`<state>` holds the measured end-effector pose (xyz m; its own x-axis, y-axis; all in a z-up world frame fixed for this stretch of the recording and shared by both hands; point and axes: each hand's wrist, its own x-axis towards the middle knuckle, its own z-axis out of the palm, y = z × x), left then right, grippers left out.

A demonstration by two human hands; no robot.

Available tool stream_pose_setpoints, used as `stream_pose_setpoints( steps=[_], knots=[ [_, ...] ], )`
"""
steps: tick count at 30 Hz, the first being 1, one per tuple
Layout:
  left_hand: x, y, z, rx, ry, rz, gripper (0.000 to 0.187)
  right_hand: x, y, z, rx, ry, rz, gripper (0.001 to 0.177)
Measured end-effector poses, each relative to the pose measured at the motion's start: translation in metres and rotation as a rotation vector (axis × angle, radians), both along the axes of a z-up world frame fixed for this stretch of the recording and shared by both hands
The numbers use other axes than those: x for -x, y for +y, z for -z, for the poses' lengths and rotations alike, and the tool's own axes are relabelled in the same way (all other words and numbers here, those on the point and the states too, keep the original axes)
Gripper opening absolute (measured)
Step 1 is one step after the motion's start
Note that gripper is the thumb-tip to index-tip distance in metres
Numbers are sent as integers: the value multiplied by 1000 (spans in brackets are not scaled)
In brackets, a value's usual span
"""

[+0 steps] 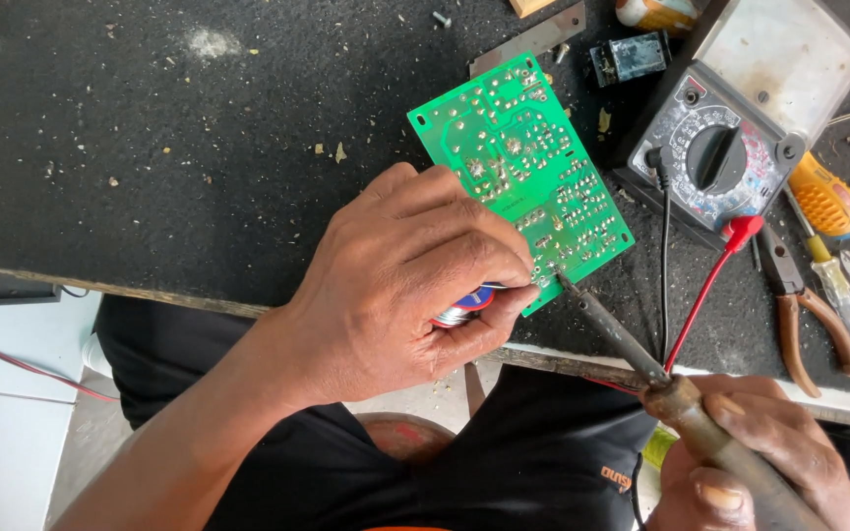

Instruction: The person uses a soldering iron and solder wire to attach components to a green circuit board. They hold the board with one hand while applying heat and solder with the other, working on various connection points across the board's surface.

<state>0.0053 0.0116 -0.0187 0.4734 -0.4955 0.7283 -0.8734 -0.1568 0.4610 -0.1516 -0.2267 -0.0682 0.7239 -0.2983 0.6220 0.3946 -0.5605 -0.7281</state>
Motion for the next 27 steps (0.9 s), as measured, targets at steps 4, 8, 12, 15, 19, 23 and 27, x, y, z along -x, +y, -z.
stream_pose_setpoints(
  steps=[4, 8, 12, 15, 19, 23, 27],
  knots=[
    [0, 0, 1, 0, -7, -4, 21, 7, -12, 3, 41, 15, -41, 39],
    [0, 0, 1, 8, -12, -5, 22, 3, -6, 3, 64, 17, 5, 41],
    [0, -1, 3, 0, -34, -24, 21, 2, -6, 6, 69, -37, 15, 40],
    [0, -1, 3, -18, -45, -29, 20, -1, -14, 14, 92, -91, 4, 45],
    [1, -1, 3, -23, -40, -24, 22, 0, -13, 13, 93, -72, 15, 46],
    [0, -1, 2, -18, -42, -22, 21, 0, -14, 14, 47, -72, 9, 46],
    [0, -2, 1, -9, -43, -18, 21, 1, -12, 11, 55, -50, 16, 47]
  ],
)
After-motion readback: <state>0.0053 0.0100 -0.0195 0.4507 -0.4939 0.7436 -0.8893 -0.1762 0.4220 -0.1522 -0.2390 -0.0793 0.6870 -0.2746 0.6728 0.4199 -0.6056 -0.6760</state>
